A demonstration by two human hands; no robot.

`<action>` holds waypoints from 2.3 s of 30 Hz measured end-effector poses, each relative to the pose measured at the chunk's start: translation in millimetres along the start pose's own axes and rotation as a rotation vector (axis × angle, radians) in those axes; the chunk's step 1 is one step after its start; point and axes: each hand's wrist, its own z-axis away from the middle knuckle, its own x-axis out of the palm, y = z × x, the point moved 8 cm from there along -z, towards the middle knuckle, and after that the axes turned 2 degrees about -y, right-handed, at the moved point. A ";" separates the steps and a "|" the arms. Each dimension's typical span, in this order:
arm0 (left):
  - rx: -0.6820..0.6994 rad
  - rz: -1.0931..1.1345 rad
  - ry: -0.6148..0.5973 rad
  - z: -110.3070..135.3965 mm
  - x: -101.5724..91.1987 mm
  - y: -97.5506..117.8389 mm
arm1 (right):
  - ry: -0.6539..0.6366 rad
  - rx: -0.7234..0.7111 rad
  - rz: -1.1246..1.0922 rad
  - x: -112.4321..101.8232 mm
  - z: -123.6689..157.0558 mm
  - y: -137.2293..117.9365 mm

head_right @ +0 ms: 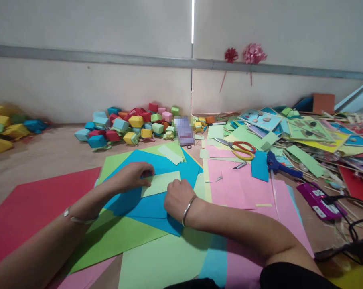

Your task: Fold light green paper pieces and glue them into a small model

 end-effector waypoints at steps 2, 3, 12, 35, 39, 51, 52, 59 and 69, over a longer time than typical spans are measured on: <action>0.003 0.000 0.060 1.6 -6.0 0.4 | 0.149 0.043 -0.052 -15.3 -2.9 19.3; 0.008 -0.003 0.097 2.6 -10.3 0.3 | 0.252 0.071 -0.068 -23.8 -4.0 31.6; 0.223 -0.114 0.391 7.2 -32.6 16.0 | 0.673 -0.012 -0.634 -13.1 -22.9 114.8; 0.363 -0.237 0.576 18.9 -37.7 28.9 | 1.010 -0.501 0.152 -30.8 16.1 37.6; 0.357 -0.235 0.577 17.1 -32.8 25.8 | 0.986 -0.427 0.105 -26.6 8.5 46.0; 0.299 -0.177 0.441 9.5 -35.0 13.1 | 0.821 -0.551 0.127 -20.1 6.4 42.4; 0.288 -0.163 0.419 7.6 -33.7 9.9 | 0.766 -0.556 0.133 -17.2 3.1 42.8; 0.168 0.030 0.301 -3.2 -18.9 -16.7 | 0.618 -0.484 0.163 1.4 -18.5 53.4; -0.156 0.415 0.272 -4.8 -3.9 -33.4 | 0.843 -0.514 0.152 -5.4 -4.3 47.7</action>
